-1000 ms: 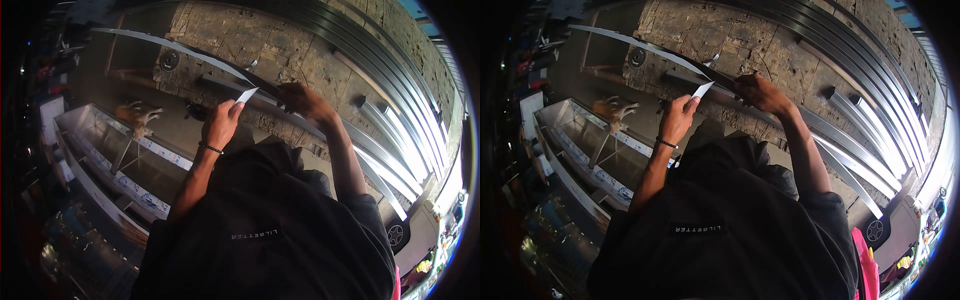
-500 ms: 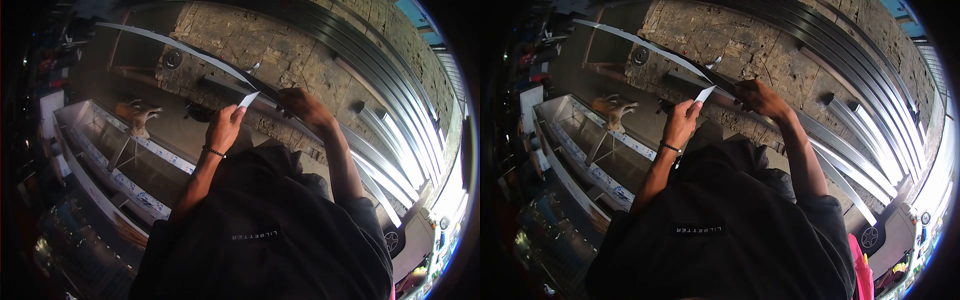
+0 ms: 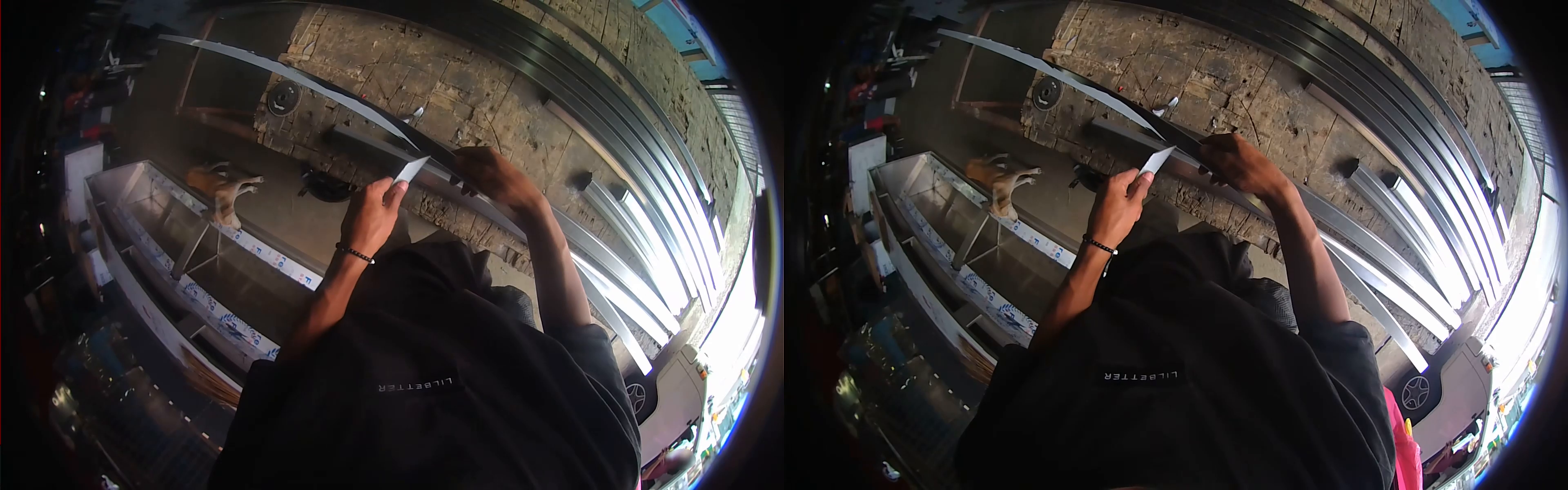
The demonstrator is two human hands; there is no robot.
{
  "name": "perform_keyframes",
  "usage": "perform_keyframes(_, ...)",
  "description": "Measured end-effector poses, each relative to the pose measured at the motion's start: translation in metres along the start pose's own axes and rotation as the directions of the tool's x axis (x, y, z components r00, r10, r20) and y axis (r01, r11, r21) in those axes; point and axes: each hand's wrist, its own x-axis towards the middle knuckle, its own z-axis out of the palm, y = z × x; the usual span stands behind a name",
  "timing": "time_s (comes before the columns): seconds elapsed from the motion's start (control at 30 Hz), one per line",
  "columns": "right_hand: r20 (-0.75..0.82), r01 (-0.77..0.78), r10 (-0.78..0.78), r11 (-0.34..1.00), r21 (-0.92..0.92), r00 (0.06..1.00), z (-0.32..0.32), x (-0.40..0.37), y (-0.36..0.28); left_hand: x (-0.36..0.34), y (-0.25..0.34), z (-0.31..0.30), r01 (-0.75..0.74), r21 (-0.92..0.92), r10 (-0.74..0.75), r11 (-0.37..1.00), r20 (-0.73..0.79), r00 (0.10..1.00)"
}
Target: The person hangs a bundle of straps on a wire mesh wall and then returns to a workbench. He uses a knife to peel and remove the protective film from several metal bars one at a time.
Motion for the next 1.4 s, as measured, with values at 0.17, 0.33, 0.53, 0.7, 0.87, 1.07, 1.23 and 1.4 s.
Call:
perform_keyframes(0.17,0.012,-0.01,0.009,1.0,0.019,1.0,-0.001,-0.002,-0.003,0.0,-0.006,0.001,-0.052,-0.067,0.049,0.996,-0.049,0.998)
perform_keyframes(0.33,0.005,-0.022,0.022,1.0,0.005,1.0,-0.002,0.0,-0.003,0.002,0.001,-0.004,0.031,0.009,-0.031,0.999,0.008,0.999)
perform_keyframes(0.53,-0.055,-0.045,0.046,0.999,0.026,0.997,0.001,-0.009,-0.017,0.001,0.005,-0.008,0.028,-0.009,-0.028,1.0,0.015,0.999)
perform_keyframes(0.7,-0.026,-0.024,0.024,1.0,0.006,0.999,0.0,-0.004,-0.007,0.001,0.002,-0.003,0.014,0.005,-0.014,1.0,0.0,1.0)
perform_keyframes(0.87,0.004,0.012,-0.013,0.998,0.064,1.0,-0.002,-0.002,-0.002,0.0,0.007,-0.005,0.049,0.0,-0.049,0.999,0.013,0.999)
perform_keyframes(1.07,-0.032,0.052,-0.052,0.999,0.004,0.998,0.0,-0.002,-0.004,-0.001,0.004,-0.003,-0.174,0.17,0.186,0.97,-0.057,0.981)
perform_keyframes(1.23,-0.043,-0.023,0.021,0.999,-0.029,0.999,-0.001,-0.005,-0.012,0.001,0.006,-0.001,-0.136,0.105,0.145,0.985,-0.084,0.986)
perform_keyframes(1.4,-0.048,0.026,-0.026,1.0,-0.012,0.999,-0.003,0.0,-0.003,-0.003,0.021,-0.002,-0.071,0.158,0.071,0.985,0.008,0.997)
